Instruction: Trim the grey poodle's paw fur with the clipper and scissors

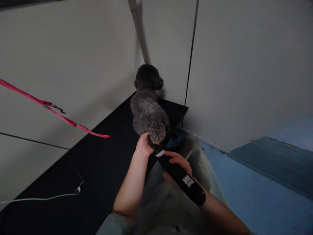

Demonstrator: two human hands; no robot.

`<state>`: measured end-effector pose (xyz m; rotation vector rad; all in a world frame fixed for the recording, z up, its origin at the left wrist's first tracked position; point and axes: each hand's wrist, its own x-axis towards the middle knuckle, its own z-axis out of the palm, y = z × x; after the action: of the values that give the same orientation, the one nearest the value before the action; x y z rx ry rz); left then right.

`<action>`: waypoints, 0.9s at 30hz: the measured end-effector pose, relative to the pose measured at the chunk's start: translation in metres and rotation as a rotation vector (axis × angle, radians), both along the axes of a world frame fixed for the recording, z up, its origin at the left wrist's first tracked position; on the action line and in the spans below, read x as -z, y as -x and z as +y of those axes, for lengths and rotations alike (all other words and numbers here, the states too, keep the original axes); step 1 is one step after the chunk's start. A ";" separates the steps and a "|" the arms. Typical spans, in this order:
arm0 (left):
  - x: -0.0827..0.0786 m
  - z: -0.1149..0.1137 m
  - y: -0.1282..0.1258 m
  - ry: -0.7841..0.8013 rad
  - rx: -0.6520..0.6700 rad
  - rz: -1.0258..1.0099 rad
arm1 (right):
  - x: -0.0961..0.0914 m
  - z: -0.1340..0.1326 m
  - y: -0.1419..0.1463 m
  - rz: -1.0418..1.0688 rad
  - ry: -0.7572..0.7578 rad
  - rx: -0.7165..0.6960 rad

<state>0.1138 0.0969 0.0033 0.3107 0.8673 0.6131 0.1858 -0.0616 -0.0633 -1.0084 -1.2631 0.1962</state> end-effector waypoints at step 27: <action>0.020 0.014 0.021 -0.057 0.065 -0.033 | -0.023 0.035 -0.011 -0.005 0.179 -0.193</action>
<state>0.0931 0.1109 -0.0170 0.3783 0.8063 0.5819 0.1969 -0.0265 -0.0398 -1.0383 -1.3653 0.4626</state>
